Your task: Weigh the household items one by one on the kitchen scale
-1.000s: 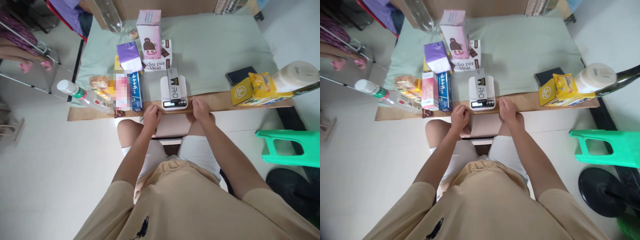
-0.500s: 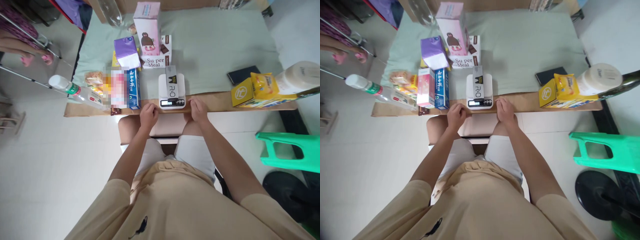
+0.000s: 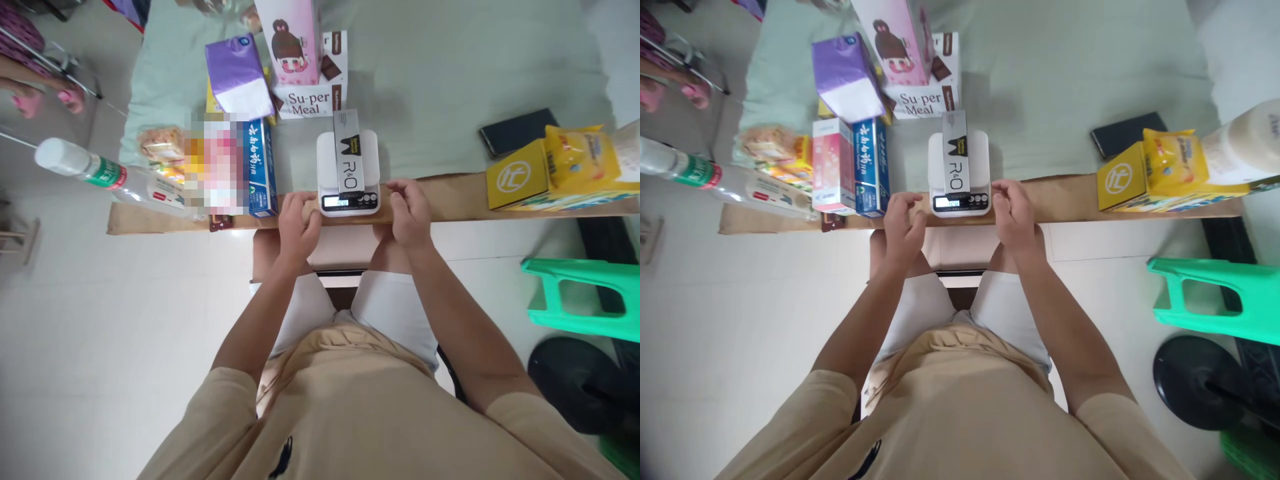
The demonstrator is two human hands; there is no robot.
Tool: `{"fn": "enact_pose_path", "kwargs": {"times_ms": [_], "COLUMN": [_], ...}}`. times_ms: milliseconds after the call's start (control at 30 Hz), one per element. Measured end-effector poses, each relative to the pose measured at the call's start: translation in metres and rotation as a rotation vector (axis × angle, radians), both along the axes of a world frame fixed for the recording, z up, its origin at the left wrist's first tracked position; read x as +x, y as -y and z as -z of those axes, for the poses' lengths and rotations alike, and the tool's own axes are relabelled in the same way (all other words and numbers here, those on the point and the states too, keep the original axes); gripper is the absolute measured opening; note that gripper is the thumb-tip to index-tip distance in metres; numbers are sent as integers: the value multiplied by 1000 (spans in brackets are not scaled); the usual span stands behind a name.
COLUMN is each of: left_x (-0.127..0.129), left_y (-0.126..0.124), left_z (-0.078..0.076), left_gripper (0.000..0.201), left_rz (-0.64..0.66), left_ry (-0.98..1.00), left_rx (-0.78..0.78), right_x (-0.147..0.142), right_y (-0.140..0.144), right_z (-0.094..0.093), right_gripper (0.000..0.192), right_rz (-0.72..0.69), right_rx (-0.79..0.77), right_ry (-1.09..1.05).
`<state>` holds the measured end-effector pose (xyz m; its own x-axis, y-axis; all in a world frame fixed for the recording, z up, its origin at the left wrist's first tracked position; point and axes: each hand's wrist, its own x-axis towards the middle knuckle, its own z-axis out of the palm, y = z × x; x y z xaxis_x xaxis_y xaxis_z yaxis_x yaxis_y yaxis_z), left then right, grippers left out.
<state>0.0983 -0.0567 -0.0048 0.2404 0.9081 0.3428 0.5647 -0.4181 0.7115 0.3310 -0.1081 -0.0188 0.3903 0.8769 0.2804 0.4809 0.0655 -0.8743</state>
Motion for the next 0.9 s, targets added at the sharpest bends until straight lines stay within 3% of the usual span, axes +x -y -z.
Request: {"fn": "enact_pose_path", "kwargs": {"times_ms": [67, 200, 433, 633, 767, 900], "left_x": [8, 20, 33, 43, 57, 87], "left_y": [-4, -8, -6, -4, 9, 33], "left_z": [0, 2, 16, 24, 22, 16], "left_gripper": [29, 40, 57, 68, 75, 80], "left_rz": [49, 145, 230, 282, 286, 353], "left_ry": [18, 74, 64, 74, 125, 167], "left_rx": [-10, -67, -131, -143, -170, -186], "right_x": [-6, -15, -32, -34, -29, -10], "right_y": [-5, -10, -12, -21, -14, 19], "right_z": [-3, -8, -11, -6, -7, -12], "right_gripper": [30, 48, 64, 56, 55, 58], "right_rz": [-74, -217, -264, -318, -322, -188], "right_rx": [-5, -17, -85, -108, -77, -65], "right_ry": [7, 99, 78, 45, 31, 11]}}
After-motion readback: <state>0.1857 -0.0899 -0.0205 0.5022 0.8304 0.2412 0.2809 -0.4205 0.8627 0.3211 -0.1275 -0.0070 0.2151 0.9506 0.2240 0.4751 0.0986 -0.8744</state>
